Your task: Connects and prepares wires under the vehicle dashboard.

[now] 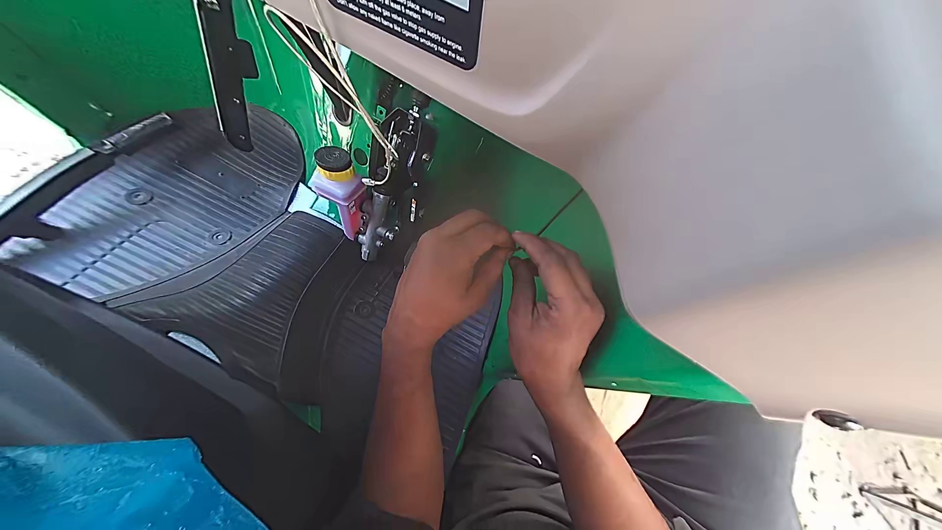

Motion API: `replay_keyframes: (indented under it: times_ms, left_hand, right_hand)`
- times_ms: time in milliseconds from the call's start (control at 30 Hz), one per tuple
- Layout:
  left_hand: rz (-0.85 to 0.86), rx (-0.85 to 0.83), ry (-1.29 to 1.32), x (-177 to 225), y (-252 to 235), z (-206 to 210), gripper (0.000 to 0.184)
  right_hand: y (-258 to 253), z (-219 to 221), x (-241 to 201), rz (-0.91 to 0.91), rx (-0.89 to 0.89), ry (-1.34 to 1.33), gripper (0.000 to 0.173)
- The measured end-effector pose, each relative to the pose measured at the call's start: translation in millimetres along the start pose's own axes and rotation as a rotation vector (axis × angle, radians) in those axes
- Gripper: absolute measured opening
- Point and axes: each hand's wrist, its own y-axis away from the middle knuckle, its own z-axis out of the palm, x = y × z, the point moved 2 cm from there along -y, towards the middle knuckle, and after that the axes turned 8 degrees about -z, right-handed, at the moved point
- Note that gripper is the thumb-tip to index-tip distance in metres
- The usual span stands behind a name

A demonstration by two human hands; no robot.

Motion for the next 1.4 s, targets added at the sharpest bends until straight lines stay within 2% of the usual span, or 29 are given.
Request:
replay_keyframes:
  times_ms: [200,567,667,800,900,1200,1400]
  left_hand:
    - [0.010,-0.057,0.004,-4,-1,-2,0.011]
    - [0.003,-0.071,0.060,-4,0,-5,0.010]
    - [-0.081,-0.125,0.252,-9,3,-6,0.018]
    - [-0.406,-0.273,0.754,-23,11,8,0.033]
    - [-0.515,-0.356,1.014,-19,10,15,0.031]
    - [-0.517,-0.414,1.316,-17,11,17,0.013]
    - [-0.490,-0.437,1.296,-15,14,15,0.015]
  right_hand:
    - [4,2,0,-0.018,0.007,0.092,0.019]
    - [3,1,1,0.038,-0.010,0.073,0.011]
    - [5,0,1,0.106,-0.045,0.012,0.010]
    - [8,-1,3,0.145,-0.035,-0.098,0.010]
    - [8,-2,4,0.157,0.001,-0.190,0.010]
    - [14,-1,4,0.152,0.044,-0.295,0.007]
    - [18,-1,5,0.104,0.051,-0.279,0.007]
